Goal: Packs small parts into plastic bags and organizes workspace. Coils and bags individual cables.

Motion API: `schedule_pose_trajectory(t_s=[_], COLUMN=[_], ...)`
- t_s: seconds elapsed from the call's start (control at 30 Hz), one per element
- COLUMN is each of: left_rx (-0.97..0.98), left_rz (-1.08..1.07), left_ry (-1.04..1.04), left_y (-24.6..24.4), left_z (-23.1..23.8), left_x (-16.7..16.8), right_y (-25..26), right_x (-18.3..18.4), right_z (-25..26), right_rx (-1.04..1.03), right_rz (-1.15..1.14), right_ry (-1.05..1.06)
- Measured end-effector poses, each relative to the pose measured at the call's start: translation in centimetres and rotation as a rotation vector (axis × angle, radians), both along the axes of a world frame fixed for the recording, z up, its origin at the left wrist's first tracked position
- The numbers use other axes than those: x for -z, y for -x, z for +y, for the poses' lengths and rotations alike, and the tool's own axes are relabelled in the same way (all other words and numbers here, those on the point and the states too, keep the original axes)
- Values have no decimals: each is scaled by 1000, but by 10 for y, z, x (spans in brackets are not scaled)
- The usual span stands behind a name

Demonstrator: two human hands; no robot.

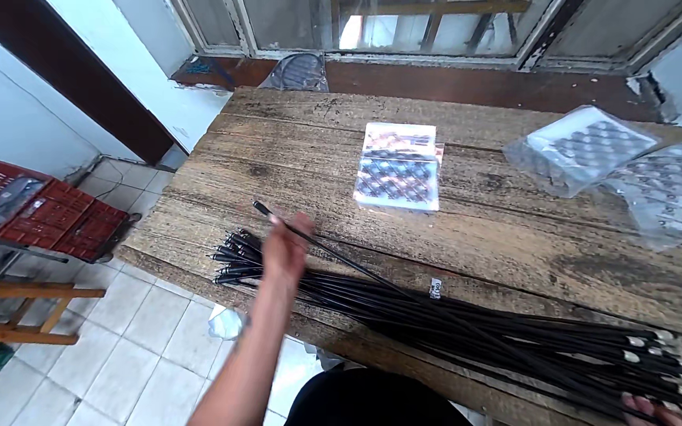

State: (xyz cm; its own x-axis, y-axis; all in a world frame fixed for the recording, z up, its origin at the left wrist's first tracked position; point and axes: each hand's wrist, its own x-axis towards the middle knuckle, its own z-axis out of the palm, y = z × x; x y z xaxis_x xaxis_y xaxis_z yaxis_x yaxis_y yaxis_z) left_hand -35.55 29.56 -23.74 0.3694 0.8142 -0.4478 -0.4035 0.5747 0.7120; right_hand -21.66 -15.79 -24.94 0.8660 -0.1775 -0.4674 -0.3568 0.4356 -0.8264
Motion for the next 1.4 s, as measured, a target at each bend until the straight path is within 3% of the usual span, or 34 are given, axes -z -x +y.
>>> schedule_pose_trajectory(t_s=[0.1,0.2,0.27,0.33,0.4,0.5,0.6,0.7,0.83,0.97,1.07,1.17,1.2,1.27,1.33,1.4], left_rx=[144,604,998,1295,1522,1722,1577,1118,597,310,405,909,1051,1159,1169,1109], left_rz=[162,246,369,459,477,384,359,381,272,258,290,469,558,688,692,647], left_ry=[6,-207,-409,-561,-645,-747,-747,-665,-706,-466,-472,-866,-1028,-1290,-1422,-1482], left_y=[-10,12,25,26,24,24,29,53,77,12,-33,-74,-94,-140,-178,-199], left_z=[-65,-40,-20,-22,-28,-27,-27,-50,-117,-147,-156,-106,-73,0,62,90], left_x=[-9,-28,-45,-55,-51,-41,-37,2,62,30,22,20,19,32,59,86], right_y=[-4,-9,-5,-5,-5,-3,4,15,35,61,66,49,39,23,10,2], right_x=[-8,-35,-58,-68,-64,-47,-19,-3,0,-2,8,10,7,6,2,-4], right_z=[9,44,94,139,179,208,198,175,156,145,142,136,133,127,125,127], right_rx=[-53,-227,-369,-565,-680,-791,-945,-1066,-1109,-1328,-1277,-1069,-1021,-947,-916,-956], right_rz=[-3,-124,-344,-626,-1015,-1382,-1345,-1279,-1178,-841,-586,-478,-479,-531,-581,-568], right_ry=[91,302,488,810,1126,1241,1172,1206,1395,1254,1031,981,1060,1302,1456,1508])
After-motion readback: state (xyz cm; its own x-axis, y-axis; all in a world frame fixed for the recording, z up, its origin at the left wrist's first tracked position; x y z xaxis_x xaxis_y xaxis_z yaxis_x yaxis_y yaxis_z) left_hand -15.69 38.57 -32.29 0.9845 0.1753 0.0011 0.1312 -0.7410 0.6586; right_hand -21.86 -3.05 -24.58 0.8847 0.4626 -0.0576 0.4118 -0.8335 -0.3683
